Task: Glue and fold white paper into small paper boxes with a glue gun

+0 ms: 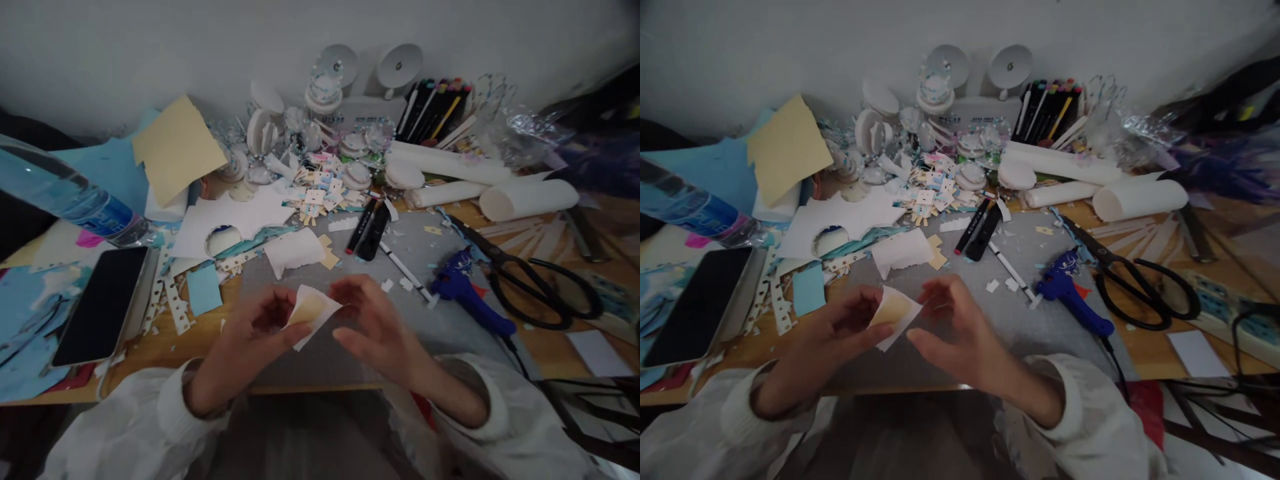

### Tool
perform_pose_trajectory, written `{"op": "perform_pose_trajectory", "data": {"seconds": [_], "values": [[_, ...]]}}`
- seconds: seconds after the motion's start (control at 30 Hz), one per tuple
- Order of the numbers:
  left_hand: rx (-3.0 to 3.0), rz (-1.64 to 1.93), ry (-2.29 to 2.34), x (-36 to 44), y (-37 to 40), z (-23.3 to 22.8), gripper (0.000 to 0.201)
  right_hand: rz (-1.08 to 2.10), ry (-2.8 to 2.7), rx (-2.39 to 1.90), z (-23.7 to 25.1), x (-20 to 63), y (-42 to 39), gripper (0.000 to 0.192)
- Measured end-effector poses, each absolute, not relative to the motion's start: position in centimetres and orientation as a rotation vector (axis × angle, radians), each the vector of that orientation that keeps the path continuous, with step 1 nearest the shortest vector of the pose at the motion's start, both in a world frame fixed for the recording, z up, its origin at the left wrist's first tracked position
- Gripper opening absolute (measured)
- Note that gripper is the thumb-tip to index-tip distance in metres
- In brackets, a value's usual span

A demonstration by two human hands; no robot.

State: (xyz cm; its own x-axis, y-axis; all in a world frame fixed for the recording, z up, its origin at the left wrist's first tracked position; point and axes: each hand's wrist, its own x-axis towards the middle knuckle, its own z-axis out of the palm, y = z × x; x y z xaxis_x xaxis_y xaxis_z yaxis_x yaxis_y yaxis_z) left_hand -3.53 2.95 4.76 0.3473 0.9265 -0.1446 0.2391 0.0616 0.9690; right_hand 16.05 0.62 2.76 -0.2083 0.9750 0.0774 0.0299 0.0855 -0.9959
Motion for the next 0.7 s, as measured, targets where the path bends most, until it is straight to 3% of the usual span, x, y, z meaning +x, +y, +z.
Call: {"op": "perform_pose_trajectory", "data": {"seconds": [0.13, 0.23, 0.7], "values": [[1.423, 0.698, 1.140, -3.6, 3.9, 5.4, 0.021, 1.442, -1.338, -1.022, 3.0, 14.0, 2.9, 0.015], [1.431, 0.691, 1.166, -3.7, 4.9, 5.2, 0.020, 1.450, -1.312, -1.056, 3.1, 13.5, 3.8, 0.013], [0.935, 0.625, 0.970, -4.3, 6.2, 1.1, 0.021, 1.998, -0.736, -0.886, 0.6, 14.2, 4.8, 0.036]]}}
